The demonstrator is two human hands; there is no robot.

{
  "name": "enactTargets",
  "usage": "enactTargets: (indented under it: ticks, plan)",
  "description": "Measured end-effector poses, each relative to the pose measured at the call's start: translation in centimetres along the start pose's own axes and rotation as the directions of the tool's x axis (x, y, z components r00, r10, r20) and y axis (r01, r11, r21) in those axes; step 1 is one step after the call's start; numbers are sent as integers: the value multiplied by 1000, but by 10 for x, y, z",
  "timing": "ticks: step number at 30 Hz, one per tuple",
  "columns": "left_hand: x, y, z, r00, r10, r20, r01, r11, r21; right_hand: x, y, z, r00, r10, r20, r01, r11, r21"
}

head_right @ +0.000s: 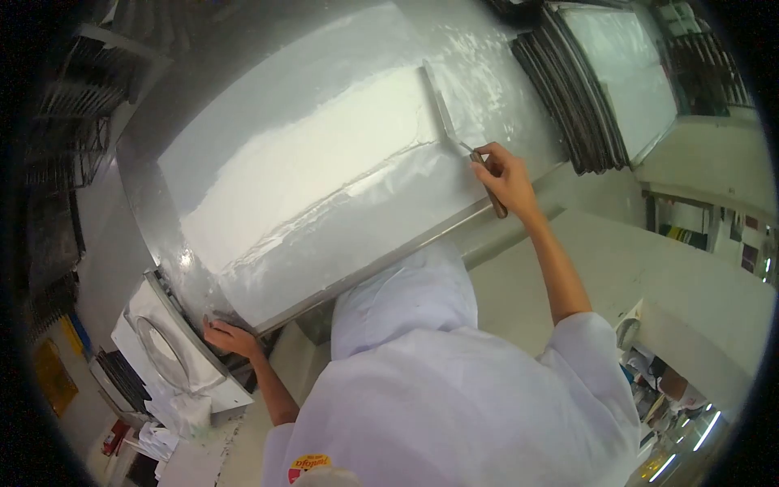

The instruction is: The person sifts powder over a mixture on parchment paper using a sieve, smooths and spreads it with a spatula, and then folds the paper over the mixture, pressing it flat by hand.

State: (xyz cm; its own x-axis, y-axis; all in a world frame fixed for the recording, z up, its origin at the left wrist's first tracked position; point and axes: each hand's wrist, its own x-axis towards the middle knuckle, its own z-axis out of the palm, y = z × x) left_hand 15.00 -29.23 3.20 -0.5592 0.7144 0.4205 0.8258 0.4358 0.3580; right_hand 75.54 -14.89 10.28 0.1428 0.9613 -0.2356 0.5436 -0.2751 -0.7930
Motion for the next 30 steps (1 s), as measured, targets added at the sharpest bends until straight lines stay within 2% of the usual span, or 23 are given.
enactTargets:
  ticks: [6,11,13,24,30]
  plan:
    - [-1,-9,3,1000,10,6,-10,1000,-16,17,7,5,999,-21,42,20,999,25]
    - [-1,-4,0,999,-38,39,40,998,-48,11,-19,17,997,-38,67,42,997,-68]
    - [-1,-4,1,1000,4,18,-4,999,-43,7,-27,28,996,-62,69,68,994,-86]
    - [-1,-7,1,999,-42,15,43,996,-77,-32,-81,97,998,-56,18,58,984,-171]
    - [2,-7,-1,999,-34,15,35,997,-75,-49,-108,135,990,-139,9,138,966,-217]
